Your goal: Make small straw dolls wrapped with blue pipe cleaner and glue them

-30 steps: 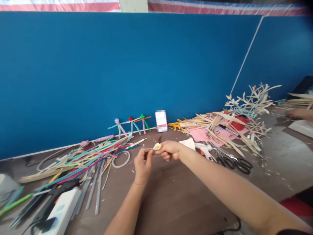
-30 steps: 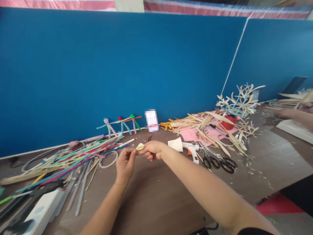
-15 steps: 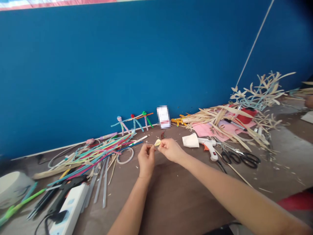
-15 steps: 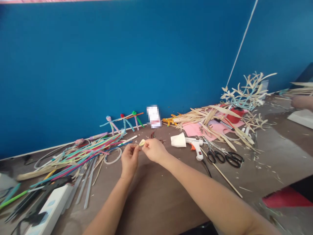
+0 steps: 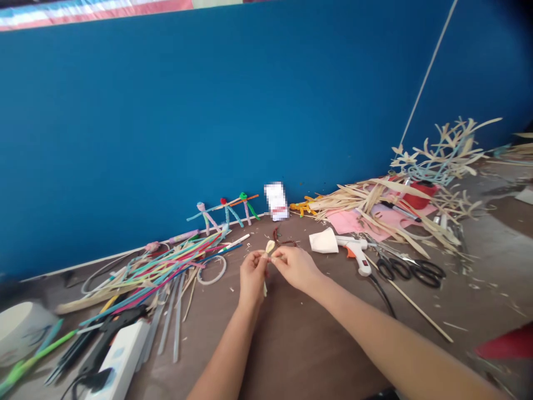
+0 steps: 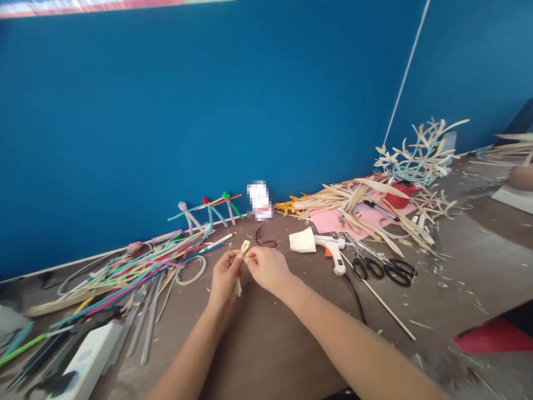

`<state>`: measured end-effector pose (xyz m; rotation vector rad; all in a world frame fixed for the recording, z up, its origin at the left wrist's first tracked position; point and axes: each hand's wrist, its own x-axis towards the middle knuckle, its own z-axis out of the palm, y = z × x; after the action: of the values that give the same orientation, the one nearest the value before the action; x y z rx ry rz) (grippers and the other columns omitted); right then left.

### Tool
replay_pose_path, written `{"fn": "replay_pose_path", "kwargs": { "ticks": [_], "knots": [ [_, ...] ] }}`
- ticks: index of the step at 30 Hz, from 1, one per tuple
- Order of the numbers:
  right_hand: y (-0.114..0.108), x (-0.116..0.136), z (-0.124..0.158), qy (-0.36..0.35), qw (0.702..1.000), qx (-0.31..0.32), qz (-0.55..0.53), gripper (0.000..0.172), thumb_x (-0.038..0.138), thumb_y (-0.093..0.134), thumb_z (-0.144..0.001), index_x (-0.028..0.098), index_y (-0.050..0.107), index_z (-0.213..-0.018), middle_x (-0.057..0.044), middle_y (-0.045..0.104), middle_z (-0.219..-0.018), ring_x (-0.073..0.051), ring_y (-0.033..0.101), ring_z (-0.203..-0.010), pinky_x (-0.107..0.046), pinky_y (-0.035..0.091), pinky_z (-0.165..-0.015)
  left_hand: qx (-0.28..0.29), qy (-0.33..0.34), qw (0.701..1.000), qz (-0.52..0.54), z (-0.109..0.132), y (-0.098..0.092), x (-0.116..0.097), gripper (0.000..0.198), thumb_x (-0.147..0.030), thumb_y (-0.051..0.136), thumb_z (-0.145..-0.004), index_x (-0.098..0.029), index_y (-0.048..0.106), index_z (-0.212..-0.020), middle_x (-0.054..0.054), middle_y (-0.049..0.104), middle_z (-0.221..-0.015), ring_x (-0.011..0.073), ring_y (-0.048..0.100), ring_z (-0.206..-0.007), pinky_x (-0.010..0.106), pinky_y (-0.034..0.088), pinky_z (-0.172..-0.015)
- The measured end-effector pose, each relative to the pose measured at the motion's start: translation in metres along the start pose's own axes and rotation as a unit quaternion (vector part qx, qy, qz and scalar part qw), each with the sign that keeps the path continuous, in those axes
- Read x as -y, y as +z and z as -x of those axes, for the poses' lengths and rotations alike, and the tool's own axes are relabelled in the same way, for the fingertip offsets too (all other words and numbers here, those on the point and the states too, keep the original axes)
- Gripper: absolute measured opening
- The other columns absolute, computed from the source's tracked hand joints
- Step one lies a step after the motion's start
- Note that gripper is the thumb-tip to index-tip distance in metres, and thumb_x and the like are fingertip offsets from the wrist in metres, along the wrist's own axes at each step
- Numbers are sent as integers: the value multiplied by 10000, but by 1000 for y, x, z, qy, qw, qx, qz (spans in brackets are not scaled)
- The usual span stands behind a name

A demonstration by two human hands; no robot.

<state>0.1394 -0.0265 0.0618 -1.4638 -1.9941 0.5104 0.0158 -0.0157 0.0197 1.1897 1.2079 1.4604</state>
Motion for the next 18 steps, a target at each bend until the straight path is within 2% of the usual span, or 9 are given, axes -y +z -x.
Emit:
{"fn": "replay_pose_path", "kwargs": {
  "ticks": [3, 9, 11, 14, 18],
  "knots": [
    [2, -9, 0, -14, 999, -4, -45, 210, 268, 431, -783, 214, 629, -738, 0, 642, -687, -131, 555, -619, -211, 320, -528, 33, -65, 996, 60, 0, 3, 0, 263, -328, 585, -657, -109, 576, -803, -23, 529, -591, 39, 386, -412, 162, 345, -402],
    [11, -27, -7, 4, 975, 2, -224, 226, 287, 443, -776, 156, 626, -795, -35, 661, -757, -145, 588, -669, -220, 408, -577, -4, -100, 992, 81, -4, -2, 2, 268, -319, 631, -597, -104, 581, -748, -12, 545, -607, 45, 419, -441, 183, 406, -453],
    [7, -27, -5, 5, 983, 7, -183, 214, 281, 448, -776, 162, 626, -790, -33, 658, -751, -146, 583, -669, -229, 407, -593, -5, -83, 995, 51, -6, -5, 2, 257, -328, 601, -624, -106, 585, -752, -13, 542, -597, 50, 414, -433, 183, 396, -440],
    [-8, -16, 0, -48, 998, 26, -27, 192, 245, 439, -790, 191, 621, -766, -20, 641, -755, -151, 564, -701, -244, 373, -624, 4, -38, 998, -49, -5, -7, 1, 232, -327, 541, -675, -105, 591, -720, -1, 551, -590, 58, 408, -410, 186, 375, -421],
    [-32, 6, -5, -148, 978, 63, 131, 204, 191, 390, -818, 170, 591, -783, -54, 600, -805, -164, 535, -760, -251, 338, -637, 51, 14, 980, -193, -4, -11, -1, 228, -313, 493, -708, -122, 571, -610, 34, 602, -642, 69, 429, -381, 191, 341, -397]
  ]
}}
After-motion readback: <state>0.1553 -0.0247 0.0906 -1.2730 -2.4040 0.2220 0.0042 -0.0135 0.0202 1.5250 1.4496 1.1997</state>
